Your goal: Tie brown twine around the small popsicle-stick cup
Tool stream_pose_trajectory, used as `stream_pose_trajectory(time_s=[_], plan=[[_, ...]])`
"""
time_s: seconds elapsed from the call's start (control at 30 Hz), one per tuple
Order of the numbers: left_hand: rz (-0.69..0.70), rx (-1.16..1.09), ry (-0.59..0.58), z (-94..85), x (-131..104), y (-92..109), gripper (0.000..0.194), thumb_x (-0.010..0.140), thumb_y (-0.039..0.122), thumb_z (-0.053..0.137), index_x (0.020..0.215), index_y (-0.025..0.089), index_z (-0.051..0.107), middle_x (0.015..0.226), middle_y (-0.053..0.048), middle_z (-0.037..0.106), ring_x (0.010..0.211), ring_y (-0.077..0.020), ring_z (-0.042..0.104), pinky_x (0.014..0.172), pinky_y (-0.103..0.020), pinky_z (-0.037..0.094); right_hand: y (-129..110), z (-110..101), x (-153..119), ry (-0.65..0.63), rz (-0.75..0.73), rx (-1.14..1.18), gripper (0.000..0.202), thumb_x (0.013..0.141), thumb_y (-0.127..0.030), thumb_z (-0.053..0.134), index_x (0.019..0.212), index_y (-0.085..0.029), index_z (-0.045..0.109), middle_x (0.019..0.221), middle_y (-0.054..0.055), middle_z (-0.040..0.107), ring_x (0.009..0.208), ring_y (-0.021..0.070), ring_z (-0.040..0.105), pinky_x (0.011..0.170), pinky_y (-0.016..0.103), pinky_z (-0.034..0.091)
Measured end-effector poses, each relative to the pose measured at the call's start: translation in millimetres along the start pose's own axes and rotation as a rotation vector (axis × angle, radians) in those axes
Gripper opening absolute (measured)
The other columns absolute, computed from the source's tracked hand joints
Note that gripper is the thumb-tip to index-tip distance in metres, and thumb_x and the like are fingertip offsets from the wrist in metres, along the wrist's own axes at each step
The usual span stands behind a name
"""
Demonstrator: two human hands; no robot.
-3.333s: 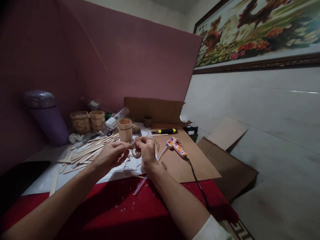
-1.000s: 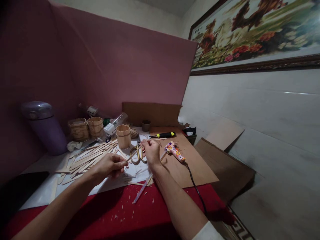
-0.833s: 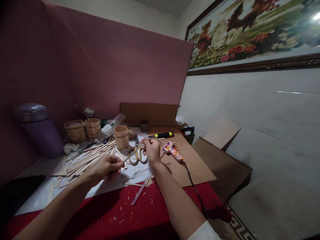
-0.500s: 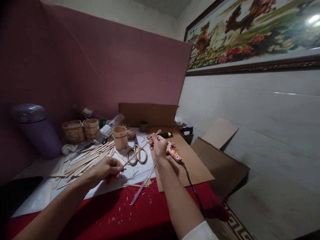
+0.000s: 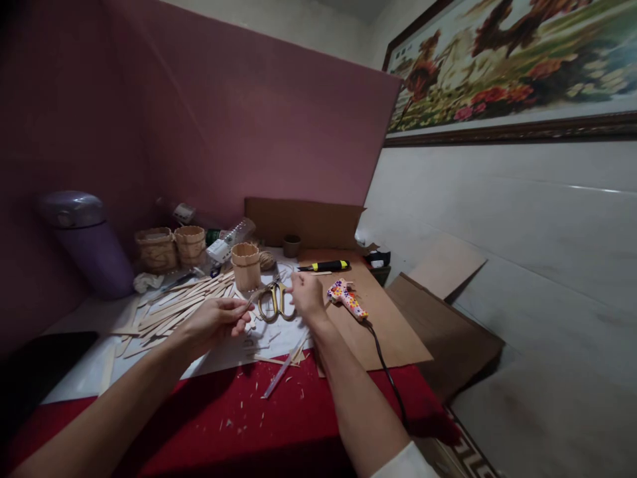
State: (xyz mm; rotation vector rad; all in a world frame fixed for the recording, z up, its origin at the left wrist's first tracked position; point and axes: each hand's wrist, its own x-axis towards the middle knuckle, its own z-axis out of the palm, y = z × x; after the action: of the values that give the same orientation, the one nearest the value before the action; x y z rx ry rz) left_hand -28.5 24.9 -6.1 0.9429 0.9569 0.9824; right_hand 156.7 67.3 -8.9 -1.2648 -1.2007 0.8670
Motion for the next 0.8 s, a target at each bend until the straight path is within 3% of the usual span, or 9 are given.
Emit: stream_pose_trajectory(time_s=[0.1,0.2,0.27,0.4,0.53,0.8], plan=[[0.018,-0.059,0.065,-1.9,3,0,0.011,0.076,-0.001,0.052,0.076,0.004,0.062,0.06,-0.006,0.061,0.042,-0.0073,0.054,0.043,-0.018,0.044,0,14,-19,-0.229,-0.055,-0.158,0.034,0.082,-0.04,0.054,0.061,-0.015,0.063,0.042,-0.002,0.05,0.036,0.0078,0.043,0.038,0.02,0.032],[0.044,-0.013,0.067,-4.1,4,-1,0.011,0.075,-0.002,0.052,0.076,0.005,0.06,0.064,-0.007,0.063,0.045,-0.0092,0.057,0.044,-0.02,0.046,-1,25,-35,-0.423,0.061,-0.092,0.03,0.079,-0.042,0.056,0.067,-0.015,0.063,0.045,-0.003,0.051,0.033,0.007,0.039,0.033,0.019,0.03],[0.081,0.036,0.054,-3.7,3,-3,0.009,0.072,0.0,0.054,0.077,0.007,0.057,0.064,-0.007,0.064,0.045,-0.0104,0.058,0.043,-0.02,0.045,-2,30,-42,-0.478,0.104,0.015,0.032,0.076,-0.046,0.059,0.07,-0.015,0.061,0.055,-0.001,0.056,0.039,0.0075,0.044,0.033,0.018,0.032],[0.146,0.106,0.027,1.3,-1,-2,0.016,0.069,0.007,0.061,0.079,0.013,0.051,0.059,-0.005,0.065,0.046,-0.0142,0.06,0.041,-0.022,0.045,-3,34,-48,-0.463,0.126,0.105,0.037,0.069,-0.052,0.064,0.066,-0.015,0.056,0.058,-0.002,0.054,0.044,0.0073,0.045,0.032,0.017,0.032],[0.147,0.124,0.049,5.3,-6,2,0.02,0.067,0.012,0.063,0.081,0.014,0.049,0.061,-0.006,0.067,0.049,-0.0166,0.063,0.04,-0.022,0.045,-3,35,-49,-0.403,0.068,0.134,0.03,0.069,-0.044,0.066,0.065,-0.015,0.056,0.056,-0.003,0.052,0.043,0.0068,0.044,0.032,0.016,0.03],[0.144,0.137,0.097,4.6,-8,5,0.024,0.067,0.015,0.065,0.085,0.013,0.049,0.063,-0.008,0.068,0.051,-0.0194,0.065,0.039,-0.023,0.046,-7,34,-50,-0.424,0.079,0.163,0.02,0.07,-0.035,0.062,0.067,-0.015,0.058,0.059,-0.002,0.054,0.046,0.0071,0.045,0.033,0.016,0.031]])
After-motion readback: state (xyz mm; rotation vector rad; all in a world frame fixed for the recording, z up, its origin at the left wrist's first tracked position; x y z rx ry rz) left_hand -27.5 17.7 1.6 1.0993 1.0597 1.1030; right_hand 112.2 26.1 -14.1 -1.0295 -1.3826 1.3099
